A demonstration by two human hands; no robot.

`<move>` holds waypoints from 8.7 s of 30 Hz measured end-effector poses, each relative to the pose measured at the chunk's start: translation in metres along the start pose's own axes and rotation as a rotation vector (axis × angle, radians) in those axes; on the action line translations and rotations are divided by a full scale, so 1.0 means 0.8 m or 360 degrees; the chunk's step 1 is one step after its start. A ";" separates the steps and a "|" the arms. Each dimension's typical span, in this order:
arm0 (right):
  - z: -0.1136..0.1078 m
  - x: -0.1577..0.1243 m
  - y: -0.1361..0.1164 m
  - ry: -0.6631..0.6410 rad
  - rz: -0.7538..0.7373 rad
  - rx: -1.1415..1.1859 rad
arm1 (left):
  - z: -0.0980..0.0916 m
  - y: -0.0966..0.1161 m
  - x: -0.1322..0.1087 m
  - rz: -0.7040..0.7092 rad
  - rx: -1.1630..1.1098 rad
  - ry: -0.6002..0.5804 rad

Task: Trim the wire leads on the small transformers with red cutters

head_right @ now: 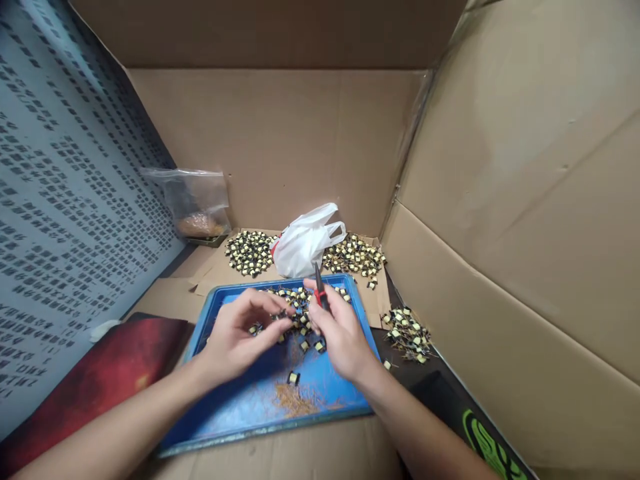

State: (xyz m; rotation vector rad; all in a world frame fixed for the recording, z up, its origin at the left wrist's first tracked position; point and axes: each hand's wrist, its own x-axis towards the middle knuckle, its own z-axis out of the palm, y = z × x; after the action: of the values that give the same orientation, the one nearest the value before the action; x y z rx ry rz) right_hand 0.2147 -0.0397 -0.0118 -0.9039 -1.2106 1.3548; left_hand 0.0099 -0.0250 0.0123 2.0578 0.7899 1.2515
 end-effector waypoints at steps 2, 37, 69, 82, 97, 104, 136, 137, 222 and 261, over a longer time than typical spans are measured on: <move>0.004 -0.008 0.009 -0.0035 0.0070 -0.0122 | -0.001 -0.009 -0.007 0.0157 0.0045 -0.0057; 0.002 -0.024 0.000 0.0173 -0.0194 -0.0313 | -0.003 -0.020 -0.006 0.0048 0.0201 -0.0365; 0.005 -0.024 -0.005 0.0133 -0.0256 -0.0417 | 0.005 -0.003 0.002 -0.0166 -0.0137 -0.0395; 0.005 -0.028 0.001 0.0161 -0.0284 -0.0490 | 0.002 -0.003 0.002 -0.0165 -0.0196 -0.0440; 0.005 -0.029 0.007 0.0061 -0.0083 -0.0253 | 0.003 -0.009 -0.002 -0.0367 -0.0373 -0.0430; -0.003 -0.028 0.021 0.0157 -0.0187 -0.0119 | 0.007 -0.015 -0.007 -0.0511 -0.0489 -0.0077; -0.007 -0.028 -0.001 0.0165 -0.1002 -0.1483 | 0.007 -0.022 -0.010 -0.0402 -0.0544 0.0094; -0.007 -0.027 -0.002 0.0167 -0.1004 -0.1485 | 0.007 -0.022 -0.010 -0.0395 -0.0546 0.0102; -0.013 -0.028 0.002 0.0038 -0.0717 -0.1290 | 0.006 -0.015 -0.007 -0.0930 -0.1119 -0.0144; -0.010 -0.029 -0.002 -0.0027 -0.0683 -0.1247 | 0.000 -0.018 -0.004 -0.0793 -0.0735 0.0038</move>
State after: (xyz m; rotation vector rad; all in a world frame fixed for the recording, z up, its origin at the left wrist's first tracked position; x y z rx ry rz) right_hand 0.2265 -0.0615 -0.0146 -1.0686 -1.8688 0.5270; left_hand 0.0059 -0.0179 -0.0003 1.3726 0.8604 1.0514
